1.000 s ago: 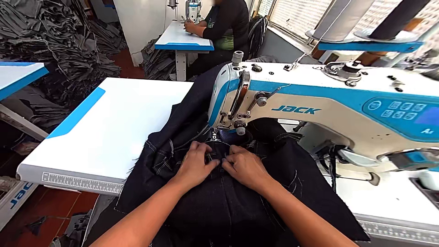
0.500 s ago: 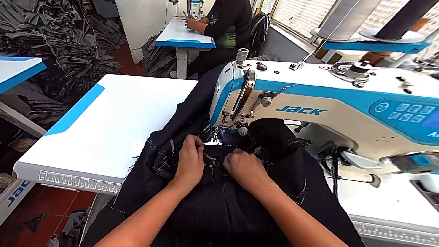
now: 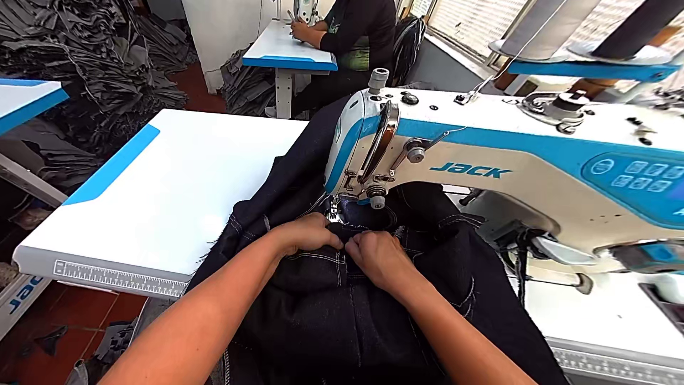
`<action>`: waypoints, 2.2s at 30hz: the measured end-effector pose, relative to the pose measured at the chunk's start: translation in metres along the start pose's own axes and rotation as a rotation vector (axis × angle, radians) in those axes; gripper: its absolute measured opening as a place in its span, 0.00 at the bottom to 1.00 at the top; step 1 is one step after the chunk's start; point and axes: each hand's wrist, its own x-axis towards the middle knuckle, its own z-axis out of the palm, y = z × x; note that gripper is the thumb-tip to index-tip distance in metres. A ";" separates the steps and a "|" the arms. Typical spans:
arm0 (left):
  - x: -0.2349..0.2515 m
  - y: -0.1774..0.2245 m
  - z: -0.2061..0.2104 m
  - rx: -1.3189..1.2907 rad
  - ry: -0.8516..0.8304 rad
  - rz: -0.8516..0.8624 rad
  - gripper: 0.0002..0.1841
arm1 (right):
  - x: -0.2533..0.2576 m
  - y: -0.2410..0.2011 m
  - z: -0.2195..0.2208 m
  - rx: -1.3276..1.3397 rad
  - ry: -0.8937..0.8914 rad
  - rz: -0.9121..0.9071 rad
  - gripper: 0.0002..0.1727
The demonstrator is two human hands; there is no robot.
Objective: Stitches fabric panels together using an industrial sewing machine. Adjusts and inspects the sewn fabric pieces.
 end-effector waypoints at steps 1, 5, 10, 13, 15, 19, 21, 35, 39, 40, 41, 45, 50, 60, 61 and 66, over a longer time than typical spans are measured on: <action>0.000 -0.001 0.000 -0.054 -0.023 0.003 0.18 | 0.001 0.000 0.000 -0.005 0.001 0.005 0.21; 0.004 -0.003 -0.001 -0.137 -0.054 -0.024 0.19 | 0.001 0.003 0.005 -0.020 0.060 -0.037 0.20; 0.008 0.002 0.006 -0.047 0.068 -0.102 0.22 | -0.002 0.023 0.034 0.023 0.494 -0.407 0.10; 0.010 0.005 0.010 0.286 0.145 -0.068 0.21 | 0.001 0.032 0.037 0.101 0.429 -0.562 0.11; 0.008 0.004 0.008 0.348 0.195 -0.044 0.23 | 0.003 0.035 0.036 0.110 0.356 -0.495 0.18; 0.013 0.000 -0.003 0.283 0.270 -0.017 0.32 | 0.009 0.032 0.034 0.068 0.289 -0.380 0.22; 0.020 0.001 -0.011 0.309 0.271 -0.014 0.39 | 0.014 0.028 0.032 0.064 0.244 -0.327 0.22; 0.049 -0.004 -0.047 0.220 0.235 0.091 0.33 | 0.038 0.029 0.027 0.151 0.280 -0.284 0.18; 0.049 -0.003 -0.048 0.220 0.225 0.085 0.34 | 0.039 0.030 0.027 0.140 0.285 -0.287 0.18; 0.049 -0.004 -0.048 0.219 0.224 0.087 0.34 | 0.038 0.030 0.027 0.139 0.283 -0.284 0.19; 0.049 -0.004 -0.048 0.215 0.222 0.091 0.35 | 0.037 0.030 0.027 0.139 0.278 -0.277 0.19; 0.050 -0.005 -0.048 0.209 0.213 0.095 0.34 | 0.036 0.029 0.026 0.143 0.271 -0.267 0.18; 0.039 0.004 -0.042 0.387 0.259 0.067 0.30 | 0.033 0.030 0.028 0.120 0.333 -0.337 0.16; -0.029 -0.041 0.068 0.676 0.429 0.317 0.30 | 0.003 0.047 0.028 0.110 0.377 -0.488 0.15; -0.029 -0.048 0.062 0.677 0.427 0.329 0.29 | 0.005 0.048 0.028 0.117 0.381 -0.491 0.15; -0.032 -0.033 0.050 0.694 0.432 0.279 0.21 | 0.004 0.047 0.027 0.121 0.396 -0.472 0.14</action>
